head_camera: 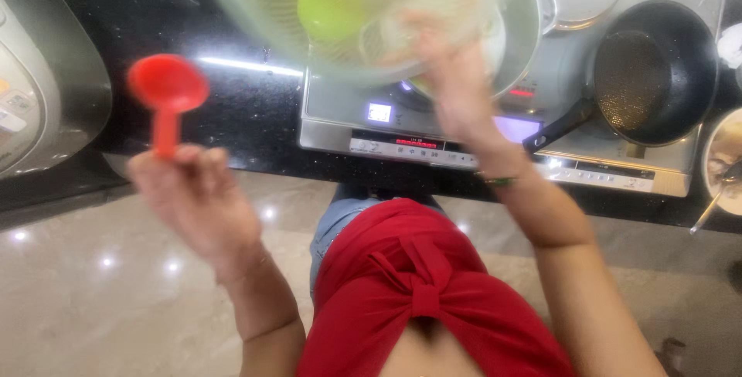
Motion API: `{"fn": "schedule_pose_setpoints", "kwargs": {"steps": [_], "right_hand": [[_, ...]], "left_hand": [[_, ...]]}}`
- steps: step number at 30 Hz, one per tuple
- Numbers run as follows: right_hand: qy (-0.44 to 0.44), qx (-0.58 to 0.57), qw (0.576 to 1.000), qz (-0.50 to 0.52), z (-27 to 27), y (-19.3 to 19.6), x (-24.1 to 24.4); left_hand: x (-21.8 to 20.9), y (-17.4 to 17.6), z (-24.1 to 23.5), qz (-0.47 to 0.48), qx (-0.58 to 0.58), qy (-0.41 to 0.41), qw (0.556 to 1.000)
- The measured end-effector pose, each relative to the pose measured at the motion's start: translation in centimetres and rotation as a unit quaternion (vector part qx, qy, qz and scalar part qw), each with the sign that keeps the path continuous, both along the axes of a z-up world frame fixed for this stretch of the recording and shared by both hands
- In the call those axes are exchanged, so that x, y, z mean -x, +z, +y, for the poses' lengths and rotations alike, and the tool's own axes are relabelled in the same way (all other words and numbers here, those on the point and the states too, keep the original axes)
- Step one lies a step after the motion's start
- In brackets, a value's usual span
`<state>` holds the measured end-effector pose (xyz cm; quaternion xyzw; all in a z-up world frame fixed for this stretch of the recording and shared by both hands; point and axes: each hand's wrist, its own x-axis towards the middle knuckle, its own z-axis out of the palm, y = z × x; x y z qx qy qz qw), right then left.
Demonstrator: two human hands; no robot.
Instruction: The person stirs a pot of boiling liquid on an induction cooktop, adds a spoonful of white powder, and then adds chopped green vegetables from a colander. The person continues to stir the mixture.
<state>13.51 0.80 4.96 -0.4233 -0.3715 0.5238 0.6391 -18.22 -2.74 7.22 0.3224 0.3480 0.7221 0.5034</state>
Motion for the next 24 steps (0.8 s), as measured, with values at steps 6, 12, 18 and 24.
{"fn": "schedule_pose_setpoints", "kwargs": {"steps": [6, 12, 18, 24], "right_hand": [[0.149, 0.153, 0.976, -0.049, 1.6, -3.9, 14.5], [0.183, 0.218, 0.956, 0.071, 3.1, -9.2, 20.2], [0.2, 0.29, 0.928, 0.116, 3.4, -11.9, 17.8], [0.062, 0.207, 0.976, 0.036, 1.5, -11.2, 12.9]], "left_hand": [[0.9, 1.1, -2.2, -0.056, -0.018, 0.034, 0.998], [-0.4, -1.9, -0.5, -0.067, 0.07, -0.007, 0.995], [-0.3, -4.0, 1.1, -0.063, 0.093, -0.016, 0.994], [0.1, -5.1, 2.4, -0.036, 0.096, -0.012, 0.995]]}}
